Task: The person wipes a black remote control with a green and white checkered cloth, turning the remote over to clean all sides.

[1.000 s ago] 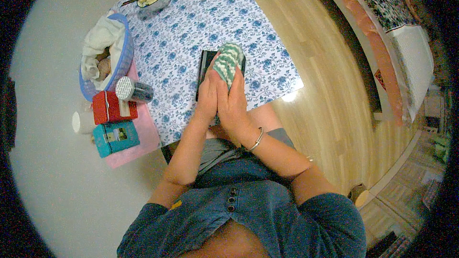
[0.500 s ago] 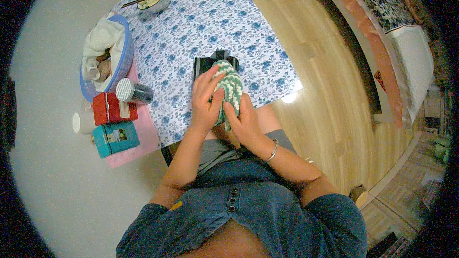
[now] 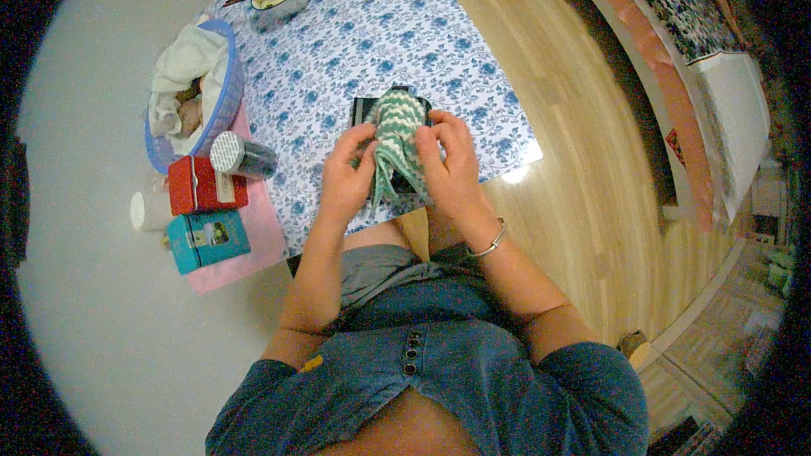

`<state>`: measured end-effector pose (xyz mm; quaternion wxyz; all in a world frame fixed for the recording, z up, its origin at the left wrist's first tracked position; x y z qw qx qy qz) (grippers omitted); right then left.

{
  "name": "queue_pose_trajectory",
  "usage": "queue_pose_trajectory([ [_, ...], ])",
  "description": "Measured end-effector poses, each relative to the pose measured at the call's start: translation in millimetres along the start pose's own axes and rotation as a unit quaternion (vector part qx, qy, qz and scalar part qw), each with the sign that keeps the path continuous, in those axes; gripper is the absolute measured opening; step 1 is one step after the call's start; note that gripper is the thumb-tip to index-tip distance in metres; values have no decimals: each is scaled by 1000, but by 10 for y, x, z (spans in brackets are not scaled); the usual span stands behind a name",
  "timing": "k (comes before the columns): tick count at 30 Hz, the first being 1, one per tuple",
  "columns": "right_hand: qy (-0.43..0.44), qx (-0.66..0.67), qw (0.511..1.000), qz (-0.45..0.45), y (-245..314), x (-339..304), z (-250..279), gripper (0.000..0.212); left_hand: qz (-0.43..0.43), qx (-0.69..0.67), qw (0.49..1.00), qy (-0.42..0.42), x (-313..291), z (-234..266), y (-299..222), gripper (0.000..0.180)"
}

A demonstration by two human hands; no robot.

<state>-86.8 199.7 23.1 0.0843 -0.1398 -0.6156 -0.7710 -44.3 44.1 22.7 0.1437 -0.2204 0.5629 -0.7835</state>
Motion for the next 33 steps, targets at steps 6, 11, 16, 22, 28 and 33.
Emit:
queue_pose_trajectory([
  [6,12,16,996,-86,-20,105,-186,51,-9,-76,995,71,-12,-71,-10,33],
  [11,70,-28,993,-85,-63,115,-425,69,35,-142,987,60,51,-236,39,47],
  [16,81,24,989,-121,-184,91,-546,66,-101,-44,993,34,57,-345,165,53],
  [22,42,91,983,-153,-174,43,-592,55,-164,10,983,-83,-48,-338,138,44],
  [28,-50,99,994,-23,-123,-4,-547,37,-221,43,969,-105,-101,-272,131,27],
  [33,-33,58,994,81,35,-69,-382,35,-208,25,972,-107,-221,-152,9,24],
])
Point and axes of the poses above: each hand's wrist, its own x-axis towards the middle knuckle, its own z-axis out of the back of the hand, y = z × x, the point moved 3 cm from there along x, towards the middle knuckle, and after that the axes turned 13 degrees about -y, right-handed, at the moved point
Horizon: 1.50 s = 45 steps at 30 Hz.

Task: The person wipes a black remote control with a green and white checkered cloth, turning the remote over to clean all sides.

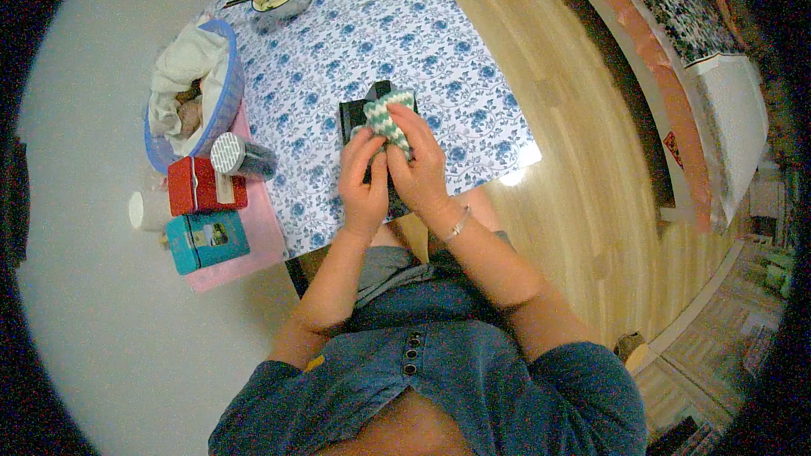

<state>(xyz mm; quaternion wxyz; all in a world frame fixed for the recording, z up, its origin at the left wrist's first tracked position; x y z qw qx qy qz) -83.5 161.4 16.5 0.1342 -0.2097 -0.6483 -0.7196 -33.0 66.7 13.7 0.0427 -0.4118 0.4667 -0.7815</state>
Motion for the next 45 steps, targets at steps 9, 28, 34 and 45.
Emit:
queue_pose_trajectory([
  [9,133,-55,971,-189,-93,-96,18,69,233,-101,967,27,-112,-82,102,45],
  [28,92,-26,994,59,114,-93,4,47,177,-128,972,-88,-206,-67,204,25],
  [34,89,-124,987,52,125,-87,56,53,89,-22,993,-71,-192,-7,81,31],
  [45,92,-75,991,-66,29,-196,-29,48,116,-15,992,-39,-276,-83,99,28],
])
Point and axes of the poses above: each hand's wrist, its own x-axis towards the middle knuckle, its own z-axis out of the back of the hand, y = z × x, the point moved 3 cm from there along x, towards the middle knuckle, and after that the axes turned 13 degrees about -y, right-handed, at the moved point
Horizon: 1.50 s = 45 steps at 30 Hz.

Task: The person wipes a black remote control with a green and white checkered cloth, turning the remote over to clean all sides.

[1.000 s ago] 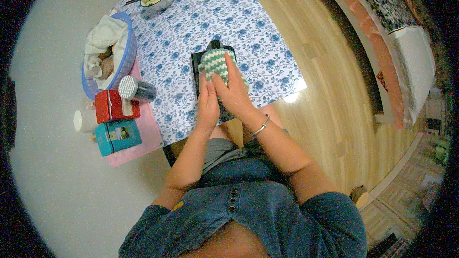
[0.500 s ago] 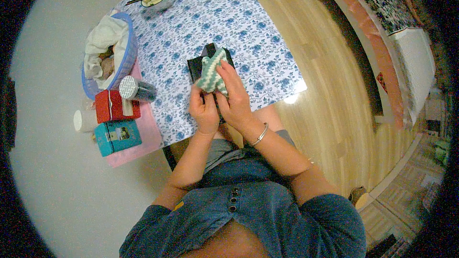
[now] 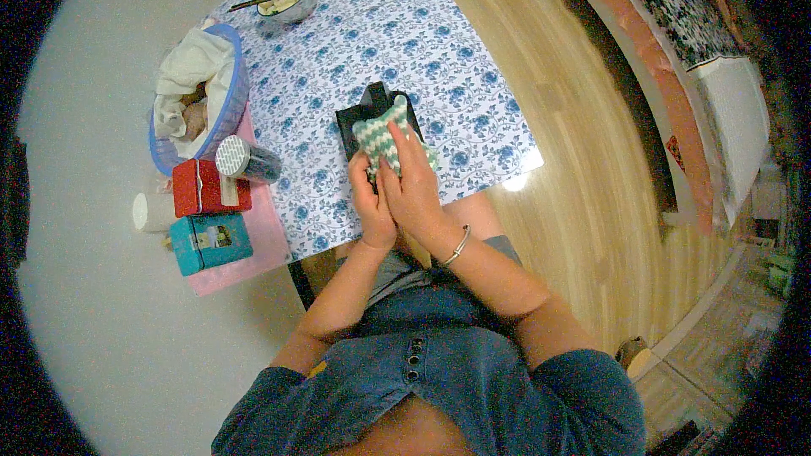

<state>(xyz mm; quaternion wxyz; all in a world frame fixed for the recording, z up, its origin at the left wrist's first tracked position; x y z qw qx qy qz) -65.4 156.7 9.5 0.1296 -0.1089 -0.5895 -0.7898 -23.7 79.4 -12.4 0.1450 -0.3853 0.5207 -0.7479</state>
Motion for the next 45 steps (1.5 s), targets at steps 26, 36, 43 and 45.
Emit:
queue_pose_trajectory([
  [26,183,-181,959,117,39,1041,-577,26,-46,73,994,-69,268,-194,175,38],
  [36,47,-48,966,250,249,800,-126,34,-97,25,991,-85,378,100,-85,15],
  [43,92,-167,972,139,90,664,-128,40,-12,22,994,102,-106,124,-212,19],
  [45,131,-129,970,161,143,642,-202,44,-82,71,993,36,-110,124,-256,24],
])
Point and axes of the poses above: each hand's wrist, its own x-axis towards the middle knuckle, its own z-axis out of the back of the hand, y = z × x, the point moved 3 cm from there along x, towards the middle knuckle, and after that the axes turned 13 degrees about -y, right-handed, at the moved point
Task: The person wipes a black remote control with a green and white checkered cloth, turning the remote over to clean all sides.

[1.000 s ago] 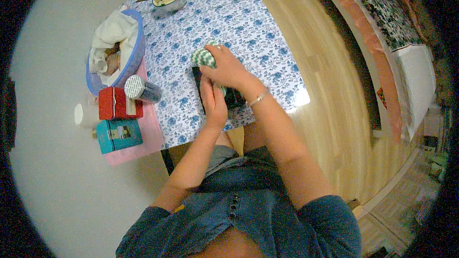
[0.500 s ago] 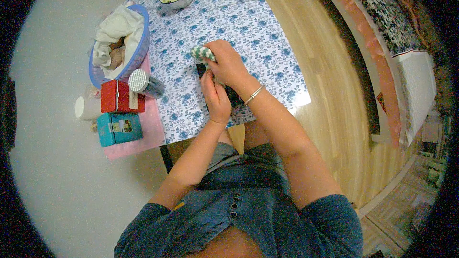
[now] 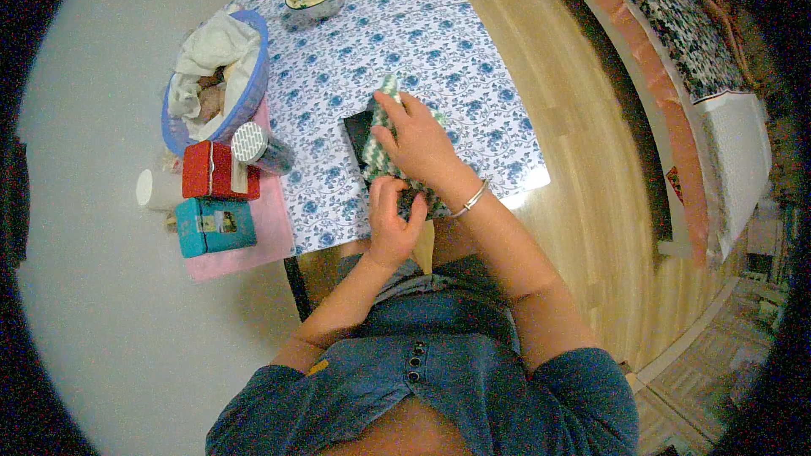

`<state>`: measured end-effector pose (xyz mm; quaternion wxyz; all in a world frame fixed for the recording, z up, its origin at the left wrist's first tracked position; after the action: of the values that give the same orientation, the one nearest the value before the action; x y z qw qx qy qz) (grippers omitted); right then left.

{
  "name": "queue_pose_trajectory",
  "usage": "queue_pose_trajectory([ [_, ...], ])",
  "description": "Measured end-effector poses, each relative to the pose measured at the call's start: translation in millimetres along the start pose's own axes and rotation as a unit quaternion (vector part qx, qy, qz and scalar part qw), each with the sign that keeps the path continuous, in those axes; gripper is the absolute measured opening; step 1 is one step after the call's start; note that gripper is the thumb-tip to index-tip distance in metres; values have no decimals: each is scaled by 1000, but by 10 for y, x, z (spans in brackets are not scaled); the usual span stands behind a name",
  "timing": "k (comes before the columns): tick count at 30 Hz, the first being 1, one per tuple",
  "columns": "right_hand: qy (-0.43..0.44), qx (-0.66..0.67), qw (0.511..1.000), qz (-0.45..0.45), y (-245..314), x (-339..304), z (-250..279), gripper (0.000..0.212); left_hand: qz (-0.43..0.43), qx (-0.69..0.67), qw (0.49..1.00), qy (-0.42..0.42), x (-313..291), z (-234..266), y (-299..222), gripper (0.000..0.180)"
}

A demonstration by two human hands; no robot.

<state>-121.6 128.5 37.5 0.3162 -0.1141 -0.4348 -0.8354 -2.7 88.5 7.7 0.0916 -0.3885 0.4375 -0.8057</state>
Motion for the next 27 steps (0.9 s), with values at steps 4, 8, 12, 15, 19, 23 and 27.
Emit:
queue_pose_trajectory([
  [4,52,-11,998,-32,9,51,-17,54,-19,66,996,-64,11,-84,-32,48],
  [8,45,29,992,-111,-26,13,-107,60,-18,61,997,-53,-52,-191,153,61],
  [12,71,-2,983,-169,29,-1,-115,63,-40,106,993,-24,-138,-252,344,70],
  [15,60,-36,977,-200,161,-18,-46,55,-60,133,989,-23,-185,-274,466,74],
  [19,-4,-59,976,-210,150,-184,-13,34,-87,82,992,-39,-106,-202,418,69],
  [23,-19,29,974,-222,90,-296,124,29,-76,86,993,-36,-120,-109,290,62],
  [27,-35,91,966,-239,103,-219,252,31,-65,102,991,-48,-37,-67,107,49],
])
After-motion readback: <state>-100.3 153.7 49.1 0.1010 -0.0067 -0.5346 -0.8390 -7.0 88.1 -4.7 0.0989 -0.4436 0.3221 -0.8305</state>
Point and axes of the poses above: each hand's wrist, its own x-axis towards the middle knuckle, its own z-axis out of the back of the hand, y = z × x, the point moved 3 cm from there along x, towards the middle knuckle, and after that the axes turned 13 degrees about -y, right-handed, at the moved point
